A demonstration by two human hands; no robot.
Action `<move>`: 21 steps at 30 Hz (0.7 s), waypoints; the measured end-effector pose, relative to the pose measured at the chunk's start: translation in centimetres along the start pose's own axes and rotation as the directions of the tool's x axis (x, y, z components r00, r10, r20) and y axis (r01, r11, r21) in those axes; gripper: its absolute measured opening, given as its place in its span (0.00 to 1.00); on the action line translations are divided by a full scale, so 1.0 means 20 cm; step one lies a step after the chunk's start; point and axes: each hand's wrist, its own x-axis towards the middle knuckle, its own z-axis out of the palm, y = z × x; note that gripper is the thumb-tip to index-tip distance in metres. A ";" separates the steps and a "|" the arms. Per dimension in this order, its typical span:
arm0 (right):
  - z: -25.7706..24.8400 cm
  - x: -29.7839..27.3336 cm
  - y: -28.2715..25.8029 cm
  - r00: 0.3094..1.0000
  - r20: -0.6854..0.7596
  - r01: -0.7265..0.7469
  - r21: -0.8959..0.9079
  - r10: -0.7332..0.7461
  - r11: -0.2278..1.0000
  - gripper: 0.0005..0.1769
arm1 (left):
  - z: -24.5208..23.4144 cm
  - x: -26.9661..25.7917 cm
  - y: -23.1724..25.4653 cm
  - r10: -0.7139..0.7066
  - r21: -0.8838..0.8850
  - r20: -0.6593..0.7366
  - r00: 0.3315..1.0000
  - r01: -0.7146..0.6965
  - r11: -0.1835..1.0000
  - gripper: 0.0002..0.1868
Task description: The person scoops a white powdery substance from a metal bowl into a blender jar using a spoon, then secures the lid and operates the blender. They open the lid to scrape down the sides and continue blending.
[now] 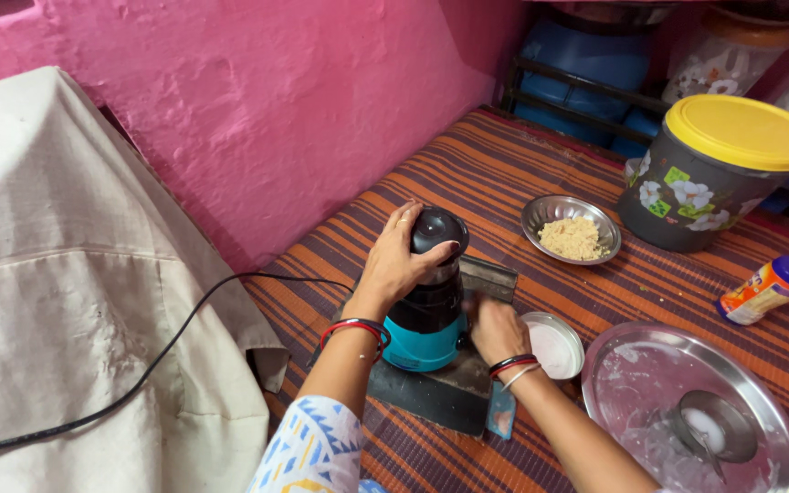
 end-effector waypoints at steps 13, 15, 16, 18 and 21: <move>-0.21 0.10 -0.32 0.754 -0.422 0.633 0.264 -0.503 0.728 0.35 | 0.04 0.13 -0.10 0.057 -0.288 -0.041 0.998 -0.066 0.955 0.16; -0.22 0.13 -0.33 0.756 -0.419 0.634 0.281 -0.503 0.720 0.38 | 0.03 0.14 -0.07 0.027 -0.262 -0.035 0.999 -0.035 0.965 0.16; -0.22 0.13 -0.32 0.752 -0.425 0.639 0.284 -0.504 0.714 0.41 | 0.04 0.14 -0.05 -0.011 -0.249 -0.045 0.999 0.000 0.969 0.16; -0.22 0.13 -0.32 0.754 -0.426 0.637 0.293 -0.500 0.713 0.45 | 0.03 0.15 -0.01 -0.083 -0.224 -0.066 0.994 0.066 0.972 0.16; -0.23 0.14 -0.33 0.775 -0.409 0.614 0.304 -0.482 0.729 0.46 | 0.01 0.16 0.03 -0.117 -0.201 -0.054 0.992 0.104 0.974 0.17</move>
